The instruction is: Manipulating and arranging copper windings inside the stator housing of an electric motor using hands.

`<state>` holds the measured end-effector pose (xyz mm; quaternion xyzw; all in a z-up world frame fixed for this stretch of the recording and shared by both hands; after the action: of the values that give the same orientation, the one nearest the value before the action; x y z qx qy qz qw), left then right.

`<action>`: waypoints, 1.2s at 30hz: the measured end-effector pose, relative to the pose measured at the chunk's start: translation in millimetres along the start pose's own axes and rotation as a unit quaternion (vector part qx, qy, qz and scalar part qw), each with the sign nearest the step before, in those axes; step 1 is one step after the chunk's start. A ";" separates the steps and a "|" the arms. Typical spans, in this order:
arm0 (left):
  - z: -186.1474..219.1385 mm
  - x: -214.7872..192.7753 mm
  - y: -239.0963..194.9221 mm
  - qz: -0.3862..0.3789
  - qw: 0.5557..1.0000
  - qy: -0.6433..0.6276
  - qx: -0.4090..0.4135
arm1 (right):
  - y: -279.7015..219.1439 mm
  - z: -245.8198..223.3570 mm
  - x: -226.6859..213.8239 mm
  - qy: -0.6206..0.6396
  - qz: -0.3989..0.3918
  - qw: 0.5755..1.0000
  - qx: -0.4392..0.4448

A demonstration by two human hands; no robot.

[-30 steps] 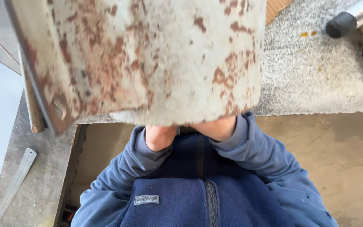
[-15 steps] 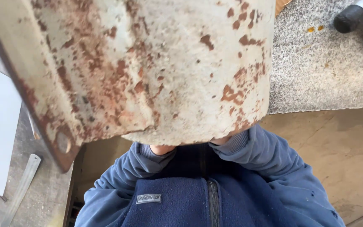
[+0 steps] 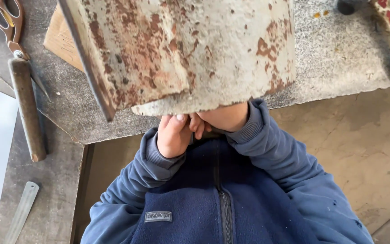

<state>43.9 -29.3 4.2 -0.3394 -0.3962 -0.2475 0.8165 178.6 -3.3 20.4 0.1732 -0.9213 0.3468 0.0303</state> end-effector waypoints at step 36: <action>39.5 26.4 14.8 0.008 0.993 0.114 0.027 | -50.7 -100.9 22.1 -0.419 0.368 0.794 -0.243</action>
<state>49.8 6.4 38.4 -0.2902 -0.3046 -0.2668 0.8671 168.6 20.1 132.6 -0.0632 -0.8922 -0.0101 -0.4470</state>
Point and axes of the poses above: each hand's wrist, its own y-axis towards the middle knuckle, its own x-axis out of the palm, z = x × y, the point moved 5 cm from there along y, towards the middle knuckle, and after that the axes turned 8 degrees about -x, right-handed, at the moved point
